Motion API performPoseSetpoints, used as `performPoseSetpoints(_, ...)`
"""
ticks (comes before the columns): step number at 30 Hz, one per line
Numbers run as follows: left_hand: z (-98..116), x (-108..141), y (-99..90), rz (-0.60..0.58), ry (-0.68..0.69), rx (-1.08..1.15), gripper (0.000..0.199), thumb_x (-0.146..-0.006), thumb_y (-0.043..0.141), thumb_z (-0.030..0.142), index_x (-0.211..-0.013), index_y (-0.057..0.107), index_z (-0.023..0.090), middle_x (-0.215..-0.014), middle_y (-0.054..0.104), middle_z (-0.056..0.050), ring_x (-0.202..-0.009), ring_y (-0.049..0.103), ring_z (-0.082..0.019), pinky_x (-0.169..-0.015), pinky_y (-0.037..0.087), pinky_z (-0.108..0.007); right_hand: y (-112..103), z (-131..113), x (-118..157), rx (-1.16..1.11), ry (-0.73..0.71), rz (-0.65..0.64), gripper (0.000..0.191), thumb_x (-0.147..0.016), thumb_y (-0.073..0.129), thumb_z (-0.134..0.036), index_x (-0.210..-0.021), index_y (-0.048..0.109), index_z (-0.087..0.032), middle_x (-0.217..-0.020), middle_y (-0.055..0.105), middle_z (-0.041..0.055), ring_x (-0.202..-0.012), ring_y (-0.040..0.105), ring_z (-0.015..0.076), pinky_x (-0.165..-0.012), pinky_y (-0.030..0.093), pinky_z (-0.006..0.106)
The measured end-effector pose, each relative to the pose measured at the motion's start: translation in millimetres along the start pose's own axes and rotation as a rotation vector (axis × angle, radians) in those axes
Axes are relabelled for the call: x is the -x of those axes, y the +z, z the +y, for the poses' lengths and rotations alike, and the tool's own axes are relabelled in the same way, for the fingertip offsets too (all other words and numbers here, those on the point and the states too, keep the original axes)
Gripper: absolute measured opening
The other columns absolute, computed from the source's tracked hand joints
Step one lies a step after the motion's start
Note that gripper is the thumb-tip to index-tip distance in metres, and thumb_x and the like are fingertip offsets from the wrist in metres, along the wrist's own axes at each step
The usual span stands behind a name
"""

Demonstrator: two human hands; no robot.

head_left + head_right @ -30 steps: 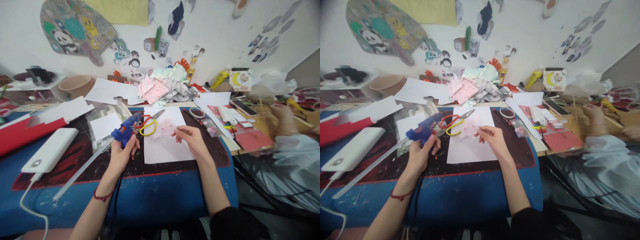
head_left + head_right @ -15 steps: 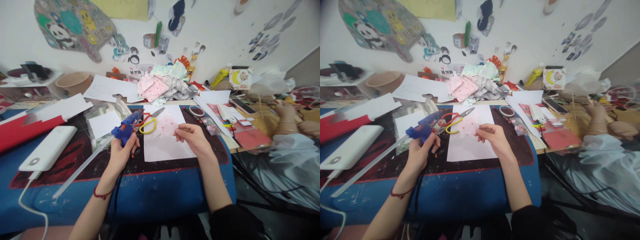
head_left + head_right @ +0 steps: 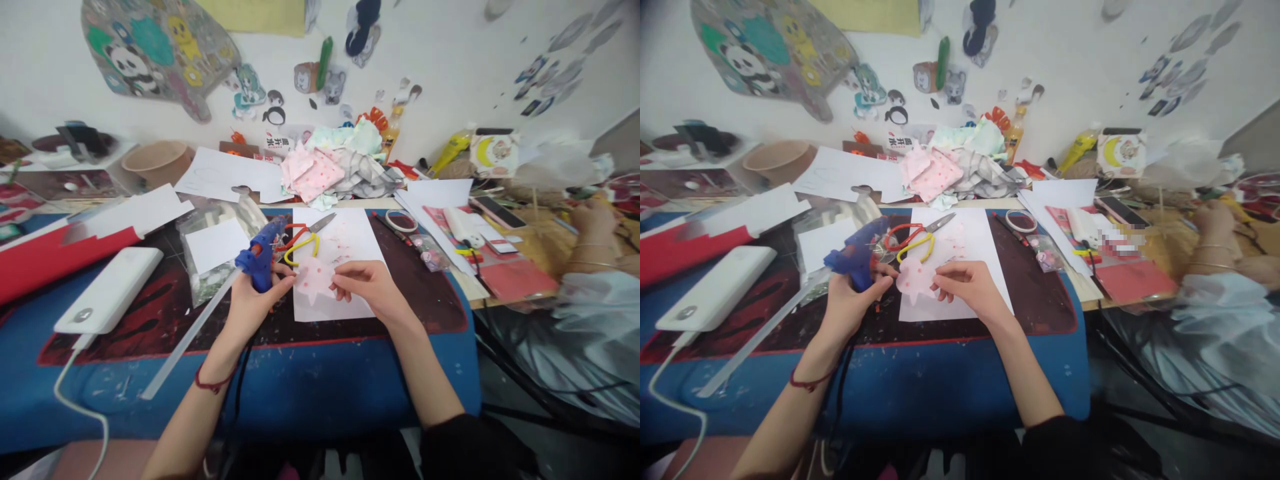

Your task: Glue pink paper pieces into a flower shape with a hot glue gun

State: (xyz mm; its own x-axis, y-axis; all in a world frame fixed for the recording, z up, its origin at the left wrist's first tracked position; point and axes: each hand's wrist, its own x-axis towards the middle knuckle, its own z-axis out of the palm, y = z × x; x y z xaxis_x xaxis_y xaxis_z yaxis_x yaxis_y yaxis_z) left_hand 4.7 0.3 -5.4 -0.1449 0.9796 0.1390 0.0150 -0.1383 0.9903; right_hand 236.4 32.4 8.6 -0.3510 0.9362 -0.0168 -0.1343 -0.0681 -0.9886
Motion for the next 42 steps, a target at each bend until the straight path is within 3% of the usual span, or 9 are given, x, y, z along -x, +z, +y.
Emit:
performPoseSetpoints(3, 3.7, 0.2, 1.3, -0.011, -0.037, 0.014, 0.046, -0.072, 0.087, 0.033, -0.108, 0.061, 0.018, -0.084, 0.072, -0.001, -0.056, 0.055, -0.01, -0.053, 0.044, -0.024, 5.8, 0.1, -0.9, 0.007, 0.03, -0.018, 0.025, -0.072, 0.087, -0.038, -0.081, 0.077, -0.017, -0.071, 0.076, 0.0057, -0.053, 0.065, 0.0124, -0.047, 0.049, 0.024)
performPoseSetpoints(10, 4.0, 1.2, -0.1, 0.009, -0.027, -0.036, 0.032, -0.072, 0.087, 0.032, -0.09, 0.065, 0.017, -0.075, 0.068, 0.001, -0.056, 0.052, -0.01, -0.052, 0.042, -0.024, 6.5, 0.3, -1.7, 0.052, -0.006, -0.051, 0.021, -0.078, 0.083, -0.038, -0.083, 0.078, -0.018, -0.071, 0.076, 0.0047, -0.056, 0.065, 0.0119, -0.051, 0.052, 0.025)
performPoseSetpoints(20, 4.3, 2.4, 0.4, -0.014, -0.02, -0.016, 0.038, -0.074, 0.086, 0.032, -0.102, 0.064, 0.019, -0.074, 0.068, 0.002, -0.057, 0.054, -0.01, -0.052, 0.042, -0.023, 4.4, -0.2, -3.6, 0.113, -0.085, -0.014, 0.019, -0.082, 0.08, -0.038, -0.08, 0.077, -0.019, -0.069, 0.073, 0.0023, -0.058, 0.065, 0.0121, -0.054, 0.052, 0.026)
performPoseSetpoints(36, 3.7, 2.2, 0.1, -0.029, -0.024, 0.005, 0.039, -0.075, 0.086, 0.03, -0.103, 0.062, 0.019, -0.076, 0.069, 0.002, -0.056, 0.052, -0.007, -0.053, 0.042, -0.02, -1.6, 1.6, -4.4, 0.066, -0.081, 0.048, 0.017, -0.081, 0.081, -0.036, -0.08, 0.077, -0.019, -0.074, 0.075, 0.0033, -0.056, 0.064, 0.0118, -0.052, 0.048, 0.025)
performPoseSetpoints(39, 4.0, 2.1, 0.0, -0.017, -0.02, 0.002, 0.038, -0.075, 0.087, 0.03, -0.101, 0.062, 0.018, -0.076, 0.069, 0.002, -0.058, 0.054, -0.009, -0.053, 0.044, -0.021, -8.6, 1.7, -3.9, 0.107, -0.134, 0.117, 0.018, -0.085, 0.076, -0.036, -0.08, 0.074, -0.019, -0.073, 0.074, 0.0021, -0.056, 0.063, 0.0119, -0.053, 0.047, 0.026)
performPoseSetpoints(42, 4.8, 2.3, 0.3, -0.014, -0.025, 0.006, 0.038, -0.075, 0.087, 0.03, -0.101, 0.062, 0.017, -0.075, 0.068, 0.002, -0.058, 0.054, -0.009, -0.052, 0.044, -0.021, -22.7, 2.5, -4.1, 0.382, -0.214, 0.313, 0.025, -0.088, 0.072, -0.038, -0.072, 0.072, -0.019, -0.066, 0.07, 0.0013, -0.057, 0.061, 0.0126, -0.058, 0.047, 0.028)
